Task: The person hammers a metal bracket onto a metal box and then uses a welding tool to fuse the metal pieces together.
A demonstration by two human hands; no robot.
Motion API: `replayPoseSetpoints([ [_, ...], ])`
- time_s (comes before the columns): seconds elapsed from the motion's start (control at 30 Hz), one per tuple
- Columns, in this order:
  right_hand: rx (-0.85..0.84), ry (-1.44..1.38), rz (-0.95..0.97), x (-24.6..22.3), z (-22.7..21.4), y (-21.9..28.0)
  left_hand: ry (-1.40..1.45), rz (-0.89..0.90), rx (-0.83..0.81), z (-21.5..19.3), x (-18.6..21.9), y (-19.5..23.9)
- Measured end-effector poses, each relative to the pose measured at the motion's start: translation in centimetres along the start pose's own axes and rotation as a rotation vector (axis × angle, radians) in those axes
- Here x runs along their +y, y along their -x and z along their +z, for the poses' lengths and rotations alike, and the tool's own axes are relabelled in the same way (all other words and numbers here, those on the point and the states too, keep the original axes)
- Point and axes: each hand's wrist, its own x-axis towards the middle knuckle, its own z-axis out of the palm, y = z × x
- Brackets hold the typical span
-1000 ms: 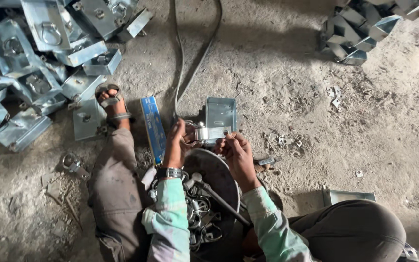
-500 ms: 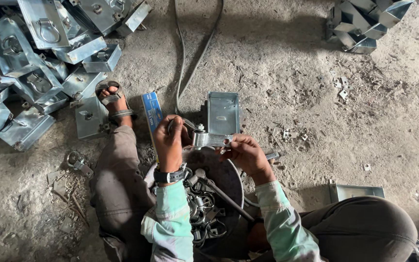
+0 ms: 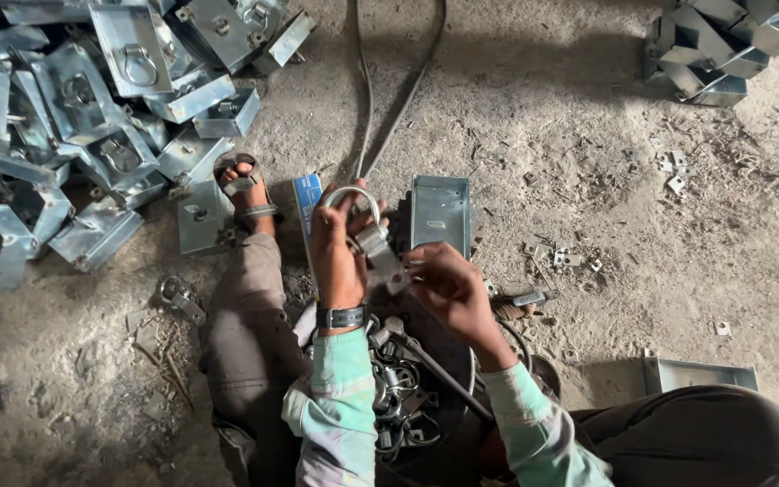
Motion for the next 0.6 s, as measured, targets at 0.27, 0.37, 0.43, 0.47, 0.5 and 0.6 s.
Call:
replayPoseSetpoints([
  [0.27, -0.337, -0.525, 0.309, 7.8, 0.4, -0.8, -0.092, 0.072, -0.364, -0.1, -3.3, 0.6],
  [0.37, -0.030, -0.406, 0.332, 11.0, 0.8, -1.1, -0.511, 0.071, -0.460, 1.4, -2.7, 1.5],
  [0.43, 0.207, -0.123, 0.253, 12.2, 0.5, -0.6, -0.656, 0.035, -0.468, 1.9, -2.1, 1.7],
  [0.47, 0.291, 0.117, 0.154, 12.5, -0.2, -0.9, -0.639, 0.021, -0.480, 1.9, -1.9, 1.5],
  [0.5, 0.373, 0.362, 0.046, 12.6, -0.8, -1.0, -0.616, 0.010, -0.497, 2.1, -1.9, 1.4],
  [0.6, 0.637, 0.687, -0.195, 12.4, -0.4, -0.8, -0.362, -0.421, -0.150, 3.0, -3.3, 2.8],
])
